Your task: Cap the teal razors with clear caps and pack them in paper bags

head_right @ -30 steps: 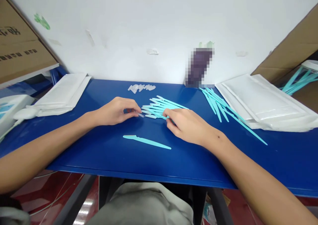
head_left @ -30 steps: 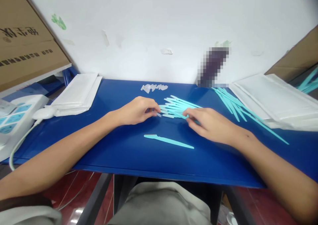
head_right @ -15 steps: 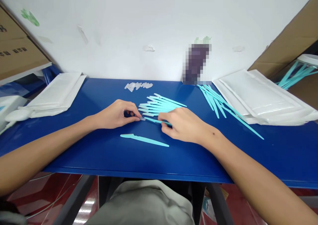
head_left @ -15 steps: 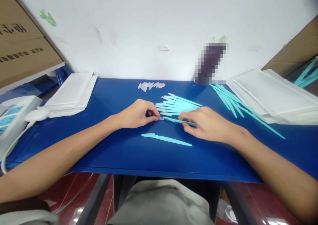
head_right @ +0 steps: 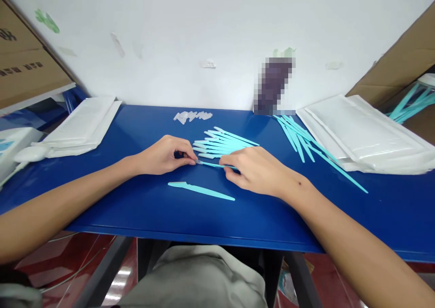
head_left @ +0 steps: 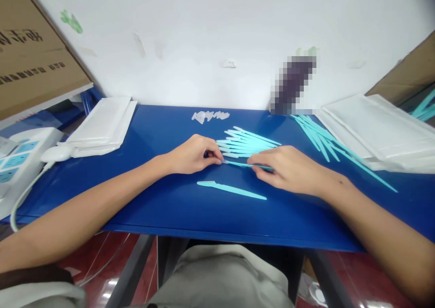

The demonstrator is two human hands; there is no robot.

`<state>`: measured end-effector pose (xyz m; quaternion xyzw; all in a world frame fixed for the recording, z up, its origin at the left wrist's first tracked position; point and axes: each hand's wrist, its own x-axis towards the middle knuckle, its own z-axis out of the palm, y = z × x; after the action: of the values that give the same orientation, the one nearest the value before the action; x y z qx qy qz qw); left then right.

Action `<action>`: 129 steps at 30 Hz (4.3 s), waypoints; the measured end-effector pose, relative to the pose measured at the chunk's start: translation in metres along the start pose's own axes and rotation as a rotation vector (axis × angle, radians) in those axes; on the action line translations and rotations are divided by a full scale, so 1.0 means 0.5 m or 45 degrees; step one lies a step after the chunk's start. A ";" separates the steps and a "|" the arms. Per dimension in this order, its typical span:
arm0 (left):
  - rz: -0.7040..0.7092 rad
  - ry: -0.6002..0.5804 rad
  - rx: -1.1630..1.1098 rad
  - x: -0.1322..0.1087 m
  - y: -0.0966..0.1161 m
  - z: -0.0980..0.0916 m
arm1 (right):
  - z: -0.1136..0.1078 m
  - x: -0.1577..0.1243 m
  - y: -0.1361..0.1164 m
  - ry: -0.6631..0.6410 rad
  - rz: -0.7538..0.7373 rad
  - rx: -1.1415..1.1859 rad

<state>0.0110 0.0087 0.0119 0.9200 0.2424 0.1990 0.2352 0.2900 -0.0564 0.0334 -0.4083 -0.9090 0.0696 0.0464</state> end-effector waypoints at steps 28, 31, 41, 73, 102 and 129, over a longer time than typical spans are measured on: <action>0.064 0.214 0.241 0.013 -0.008 0.018 | 0.028 0.013 0.007 0.165 -0.067 -0.113; -0.110 0.333 0.451 0.011 -0.051 -0.015 | 0.029 0.011 0.019 0.206 -0.079 -0.141; -0.323 0.207 0.566 -0.002 -0.130 -0.046 | 0.029 0.010 -0.011 0.256 -0.156 -0.139; -0.512 -0.146 1.282 -0.059 -0.050 -0.047 | 0.030 0.013 -0.049 0.098 -0.197 -0.159; 0.283 -0.217 0.713 -0.032 -0.007 -0.047 | -0.001 -0.010 -0.007 -0.070 -0.039 0.078; 0.491 -0.195 0.745 -0.015 0.037 0.032 | 0.015 0.005 -0.029 0.013 -0.122 0.180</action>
<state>0.0193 -0.0152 0.0068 0.9894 0.0927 0.0923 -0.0626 0.2764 -0.0647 0.0286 -0.3605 -0.9200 0.1294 0.0831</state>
